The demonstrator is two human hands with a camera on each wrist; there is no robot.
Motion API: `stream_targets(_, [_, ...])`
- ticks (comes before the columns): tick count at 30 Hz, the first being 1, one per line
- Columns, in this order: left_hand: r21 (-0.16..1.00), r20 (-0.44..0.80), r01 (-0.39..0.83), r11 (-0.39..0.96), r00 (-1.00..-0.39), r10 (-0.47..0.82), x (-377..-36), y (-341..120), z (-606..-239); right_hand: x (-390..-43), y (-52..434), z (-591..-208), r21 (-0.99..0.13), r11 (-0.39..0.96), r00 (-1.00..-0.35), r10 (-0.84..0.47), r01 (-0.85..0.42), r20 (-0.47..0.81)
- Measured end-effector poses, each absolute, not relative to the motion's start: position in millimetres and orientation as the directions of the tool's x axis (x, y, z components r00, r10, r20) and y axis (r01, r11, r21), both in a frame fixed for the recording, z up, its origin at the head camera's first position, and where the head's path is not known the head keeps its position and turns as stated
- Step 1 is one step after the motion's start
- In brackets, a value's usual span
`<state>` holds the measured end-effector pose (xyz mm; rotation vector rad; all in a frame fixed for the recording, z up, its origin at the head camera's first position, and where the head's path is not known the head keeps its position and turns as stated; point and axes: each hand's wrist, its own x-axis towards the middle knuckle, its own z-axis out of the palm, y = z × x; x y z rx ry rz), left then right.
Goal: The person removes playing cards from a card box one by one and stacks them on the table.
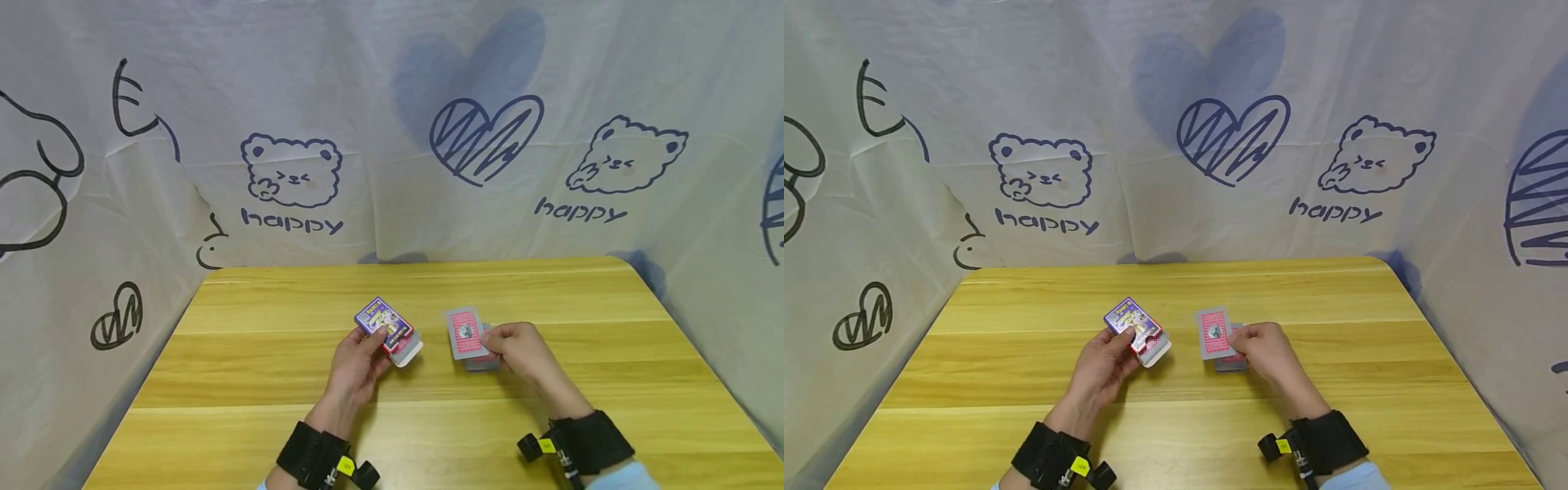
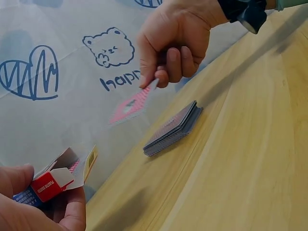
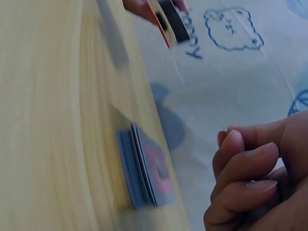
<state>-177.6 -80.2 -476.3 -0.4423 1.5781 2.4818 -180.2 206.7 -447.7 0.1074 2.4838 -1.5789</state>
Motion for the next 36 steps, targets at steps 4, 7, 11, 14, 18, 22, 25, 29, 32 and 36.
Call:
stream_targets(4, [0.857, -0.33, -0.294, -0.422, -0.944, -0.012, -177, -80, -477, -186, 220, -452, -0.849, 0.496, -0.975, -0.022, 0.181, -0.22])
stream_targets(7, [0.86, -0.33, -0.296, -0.416, -0.944, -0.01, -176, -79, -477, -188, 227, -455, -0.821, 0.538, -0.972, -0.018, 0.188, -0.235])
stream_targets(11, [0.864, -0.328, -0.296, -0.407, -0.945, -0.008, -176, -79, -476, -190, 230, -458, -0.808, 0.551, -0.964, -0.027, 0.206, -0.264])
stream_targets(14, [0.865, -0.324, -0.295, -0.407, -0.946, -0.003, -175, -80, -476, -191, 230, -460, -0.804, 0.548, -0.957, -0.021, 0.232, -0.29])
stream_targets(18, [0.86, -0.326, -0.299, -0.413, -0.945, 0.007, -174, -80, -476, -192, 228, -463, -0.793, 0.556, -0.952, -0.01, 0.249, -0.306])
stream_targets(22, [0.857, -0.33, -0.306, -0.415, -0.944, 0.014, -174, -80, -477, -191, 227, -464, -0.787, 0.563, -0.952, -0.002, 0.253, -0.307])
stream_targets(25, [0.856, -0.331, -0.307, -0.416, -0.944, 0.014, -174, -80, -476, -190, 226, -464, -0.783, 0.567, -0.952, 0.004, 0.255, -0.307])
stream_targets(29, [0.857, -0.333, -0.308, -0.413, -0.943, 0.011, -174, -80, -476, -190, 225, -465, -0.76, 0.603, -0.956, 0.013, 0.241, -0.293])
stream_targets(32, [0.859, -0.333, -0.308, -0.409, -0.943, 0.009, -175, -80, -476, -190, 225, -467, -0.728, 0.652, -0.964, 0.021, 0.214, -0.265])
stream_targets(36, [0.86, -0.333, -0.308, -0.407, -0.943, 0.009, -175, -80, -477, -189, 225, -470, -0.69, 0.697, -0.969, 0.026, 0.194, -0.245])
